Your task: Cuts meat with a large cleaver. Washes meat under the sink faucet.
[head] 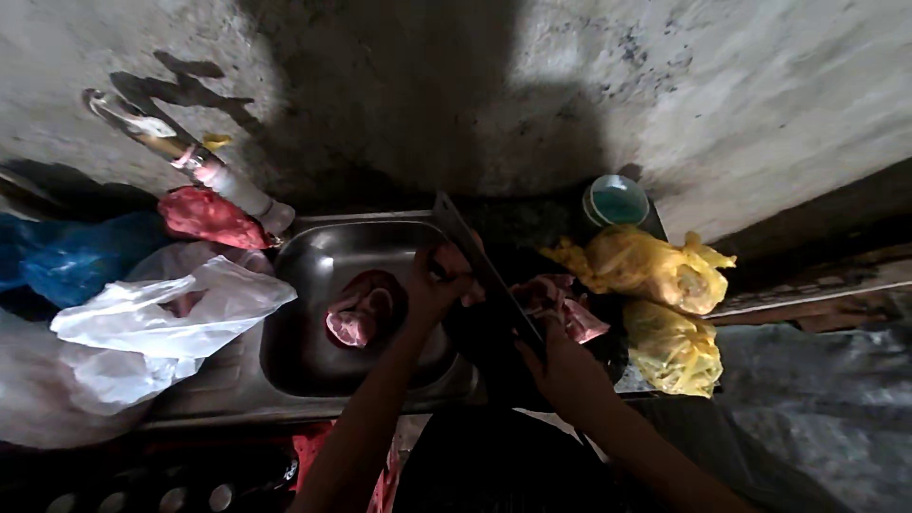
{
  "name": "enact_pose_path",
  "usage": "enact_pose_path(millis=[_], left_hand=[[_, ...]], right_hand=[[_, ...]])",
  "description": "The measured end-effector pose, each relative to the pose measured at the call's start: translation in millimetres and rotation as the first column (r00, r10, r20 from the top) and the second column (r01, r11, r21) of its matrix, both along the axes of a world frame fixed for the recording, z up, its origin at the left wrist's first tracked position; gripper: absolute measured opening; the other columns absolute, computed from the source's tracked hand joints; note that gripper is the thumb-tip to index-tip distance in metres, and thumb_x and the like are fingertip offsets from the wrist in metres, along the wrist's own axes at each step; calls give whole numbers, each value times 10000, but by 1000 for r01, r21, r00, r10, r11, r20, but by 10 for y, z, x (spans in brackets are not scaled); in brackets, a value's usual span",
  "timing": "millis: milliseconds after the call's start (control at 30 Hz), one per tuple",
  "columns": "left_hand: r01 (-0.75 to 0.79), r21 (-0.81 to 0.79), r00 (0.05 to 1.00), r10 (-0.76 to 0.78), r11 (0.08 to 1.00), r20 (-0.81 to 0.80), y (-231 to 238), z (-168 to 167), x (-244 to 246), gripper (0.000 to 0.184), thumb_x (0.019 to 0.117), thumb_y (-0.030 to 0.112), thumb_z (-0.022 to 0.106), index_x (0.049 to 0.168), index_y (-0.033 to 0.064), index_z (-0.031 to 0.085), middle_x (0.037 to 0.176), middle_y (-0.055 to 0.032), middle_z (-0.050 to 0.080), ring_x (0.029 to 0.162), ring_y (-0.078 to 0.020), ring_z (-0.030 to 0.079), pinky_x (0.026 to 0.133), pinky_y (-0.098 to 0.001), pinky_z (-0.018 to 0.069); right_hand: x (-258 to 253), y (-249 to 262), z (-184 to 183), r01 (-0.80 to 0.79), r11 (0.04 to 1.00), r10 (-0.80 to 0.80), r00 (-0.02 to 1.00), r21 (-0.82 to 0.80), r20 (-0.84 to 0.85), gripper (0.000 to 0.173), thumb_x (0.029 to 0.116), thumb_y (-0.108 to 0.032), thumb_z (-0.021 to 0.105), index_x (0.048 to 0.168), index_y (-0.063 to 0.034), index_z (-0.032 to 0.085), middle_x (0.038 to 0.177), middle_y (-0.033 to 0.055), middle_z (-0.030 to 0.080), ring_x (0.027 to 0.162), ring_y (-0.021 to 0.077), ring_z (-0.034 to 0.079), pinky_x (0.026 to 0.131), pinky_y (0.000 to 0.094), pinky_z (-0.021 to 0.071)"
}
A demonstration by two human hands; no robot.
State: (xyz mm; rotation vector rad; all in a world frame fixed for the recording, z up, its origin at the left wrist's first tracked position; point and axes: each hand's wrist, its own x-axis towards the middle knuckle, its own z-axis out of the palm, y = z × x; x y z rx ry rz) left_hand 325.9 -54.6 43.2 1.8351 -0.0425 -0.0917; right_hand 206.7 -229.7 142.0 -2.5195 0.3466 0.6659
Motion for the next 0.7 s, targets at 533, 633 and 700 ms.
enact_pose_path(millis=[533,633,700], left_hand=[[18,-57,996,-13,998,91,54,-64,15,607,918,174,742,1425,5,455,1254,-178,623,1052,-195,649,895,-373,553],[16,-75,993,-7,997,116,50,-71,21,584,910,169,748,1398,1,473,1208,-157,634,1015,-169,647,879,-350,549],[7,-79,992,2,997,122,44,-72,23,589,893,144,763,1389,0,481,1191,-151,639,1015,-162,648,888,-347,548]], right_hand=[[-110,-70,115,43,996,-70,905,73,419,500,1050,-398,525,1194,72,620,784,187,671,717,354,684,669,534,554],[-105,-44,213,41,999,-53,836,33,547,470,1034,-380,522,1159,65,609,686,119,620,617,282,648,578,456,536],[-91,-19,197,33,999,-35,805,13,592,462,1029,-386,524,1113,58,618,661,100,609,582,259,637,544,431,531]])
